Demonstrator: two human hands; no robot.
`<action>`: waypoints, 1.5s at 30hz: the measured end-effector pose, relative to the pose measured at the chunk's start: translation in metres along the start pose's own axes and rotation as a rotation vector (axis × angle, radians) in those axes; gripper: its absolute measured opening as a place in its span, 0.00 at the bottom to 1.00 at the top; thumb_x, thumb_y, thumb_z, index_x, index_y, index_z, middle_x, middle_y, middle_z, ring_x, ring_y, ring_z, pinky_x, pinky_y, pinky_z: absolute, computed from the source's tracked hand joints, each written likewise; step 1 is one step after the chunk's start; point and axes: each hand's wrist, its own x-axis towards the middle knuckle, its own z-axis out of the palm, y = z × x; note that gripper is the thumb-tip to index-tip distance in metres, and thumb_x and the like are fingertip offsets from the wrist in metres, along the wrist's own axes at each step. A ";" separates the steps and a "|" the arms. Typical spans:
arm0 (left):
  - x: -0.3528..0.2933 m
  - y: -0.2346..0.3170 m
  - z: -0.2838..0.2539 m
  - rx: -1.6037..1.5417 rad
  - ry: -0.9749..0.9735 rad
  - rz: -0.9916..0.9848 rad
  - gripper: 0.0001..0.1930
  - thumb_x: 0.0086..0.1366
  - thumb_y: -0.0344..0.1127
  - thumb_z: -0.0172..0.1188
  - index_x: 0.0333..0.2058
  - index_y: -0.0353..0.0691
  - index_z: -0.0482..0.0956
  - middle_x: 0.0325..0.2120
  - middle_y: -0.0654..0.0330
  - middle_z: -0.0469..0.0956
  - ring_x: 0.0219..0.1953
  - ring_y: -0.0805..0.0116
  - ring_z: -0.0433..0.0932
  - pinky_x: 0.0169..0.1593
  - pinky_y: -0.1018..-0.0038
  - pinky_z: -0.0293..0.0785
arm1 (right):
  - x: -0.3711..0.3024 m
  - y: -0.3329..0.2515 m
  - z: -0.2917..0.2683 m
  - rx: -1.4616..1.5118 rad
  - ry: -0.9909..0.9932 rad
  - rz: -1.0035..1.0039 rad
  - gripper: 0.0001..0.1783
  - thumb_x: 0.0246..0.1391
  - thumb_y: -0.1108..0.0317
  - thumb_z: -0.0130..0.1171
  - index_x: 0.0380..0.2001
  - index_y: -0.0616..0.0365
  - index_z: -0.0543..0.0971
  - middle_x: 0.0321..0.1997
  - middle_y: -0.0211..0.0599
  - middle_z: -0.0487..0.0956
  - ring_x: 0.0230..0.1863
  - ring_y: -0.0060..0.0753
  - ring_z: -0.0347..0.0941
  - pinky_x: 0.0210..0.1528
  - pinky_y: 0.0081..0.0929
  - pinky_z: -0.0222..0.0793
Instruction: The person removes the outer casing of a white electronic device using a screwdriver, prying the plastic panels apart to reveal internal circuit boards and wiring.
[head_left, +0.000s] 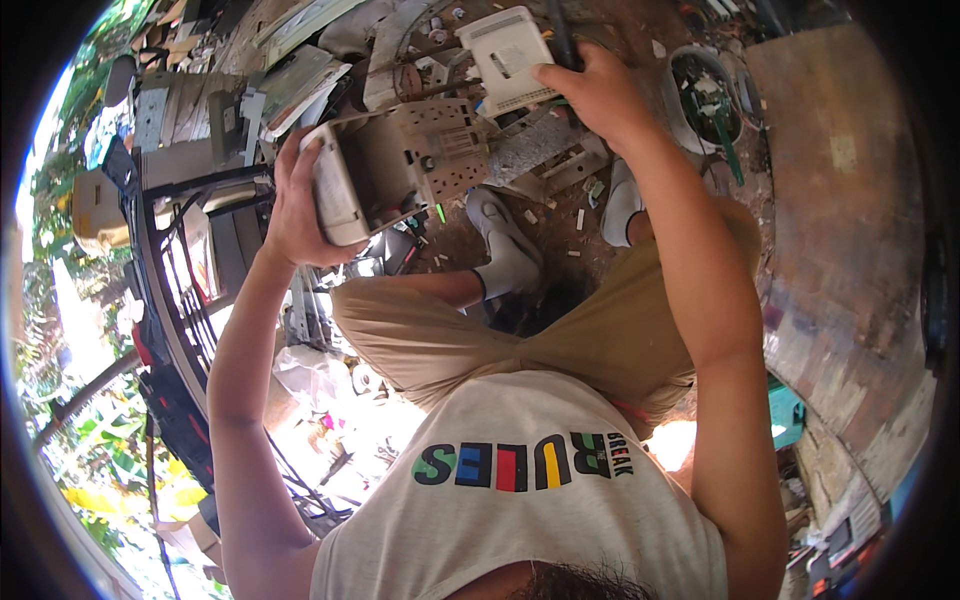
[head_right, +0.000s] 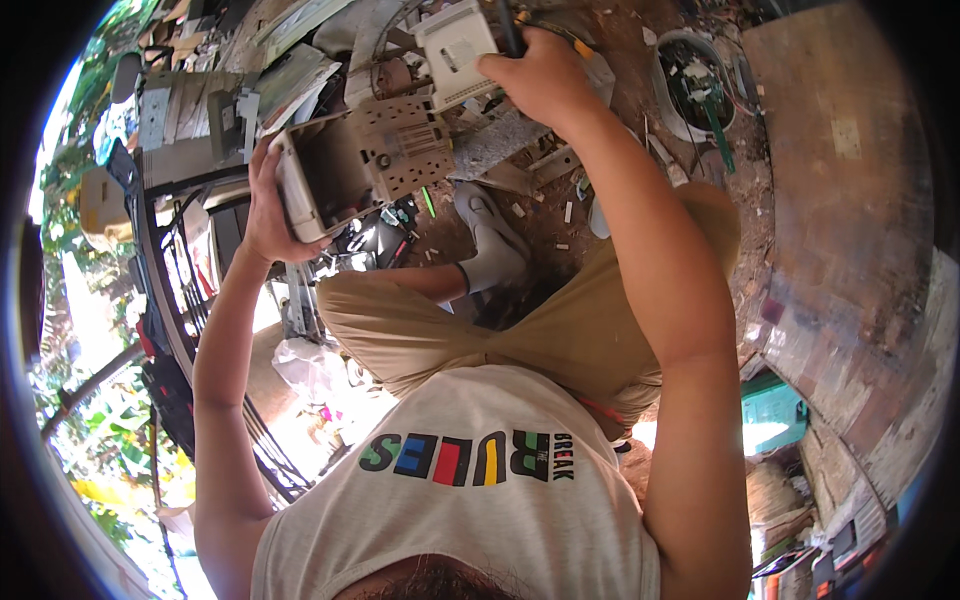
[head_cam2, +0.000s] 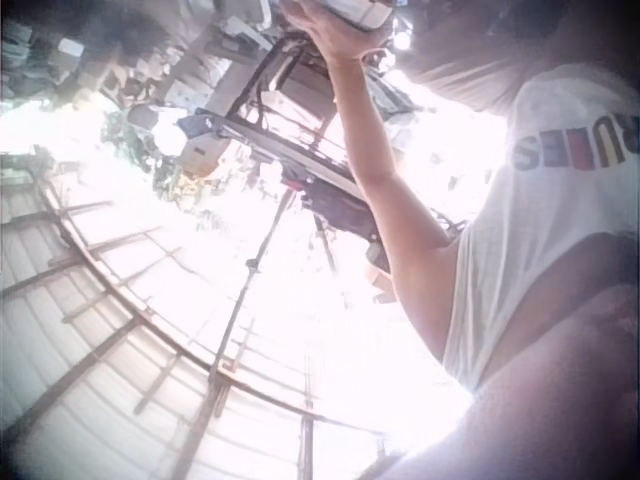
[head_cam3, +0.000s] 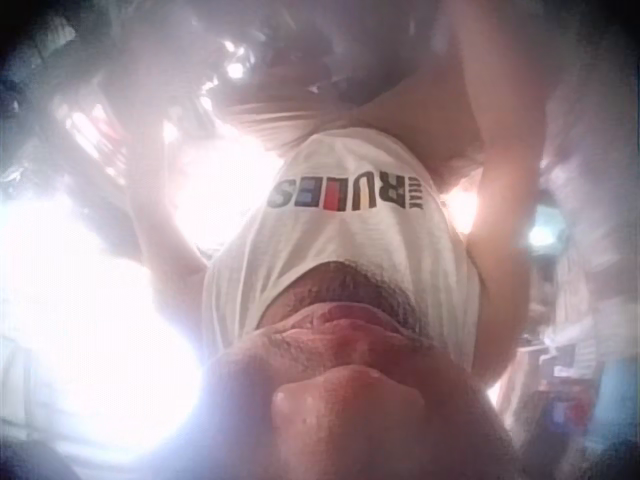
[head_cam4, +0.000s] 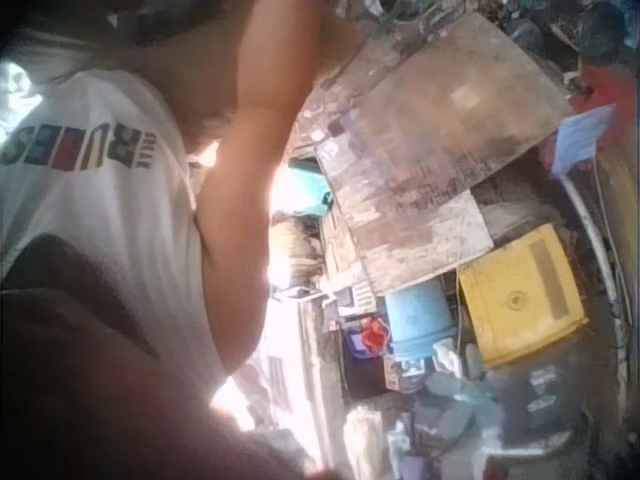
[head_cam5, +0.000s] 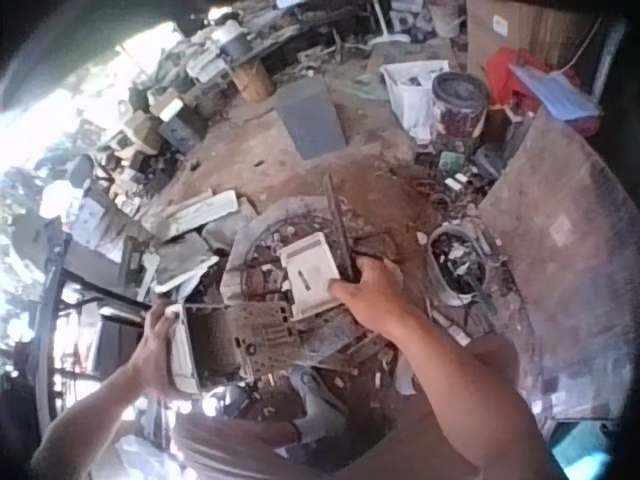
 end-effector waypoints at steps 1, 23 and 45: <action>0.002 0.002 0.000 0.014 0.000 -0.018 0.65 0.31 0.49 0.78 0.70 0.41 0.53 0.64 0.33 0.57 0.65 0.30 0.59 0.67 0.46 0.57 | -0.002 -0.008 -0.004 0.035 -0.032 0.023 0.22 0.53 0.53 0.67 0.40 0.62 0.82 0.32 0.36 0.83 0.30 0.26 0.78 0.33 0.29 0.75; 0.034 0.039 0.010 0.164 0.185 -0.297 0.67 0.32 0.57 0.80 0.72 0.49 0.53 0.69 0.40 0.55 0.71 0.39 0.54 0.74 0.44 0.45 | 0.143 -0.189 0.105 0.077 -0.335 -0.093 0.12 0.63 0.58 0.60 0.42 0.55 0.81 0.44 0.39 0.81 0.41 0.34 0.76 0.41 0.30 0.73; 0.007 0.018 0.000 -0.047 0.014 -0.455 0.73 0.30 0.51 0.83 0.73 0.40 0.46 0.70 0.40 0.53 0.72 0.38 0.52 0.74 0.51 0.51 | -0.134 -0.042 0.069 0.338 -0.143 0.023 0.15 0.65 0.65 0.60 0.48 0.64 0.75 0.29 0.29 0.78 0.29 0.22 0.75 0.36 0.23 0.72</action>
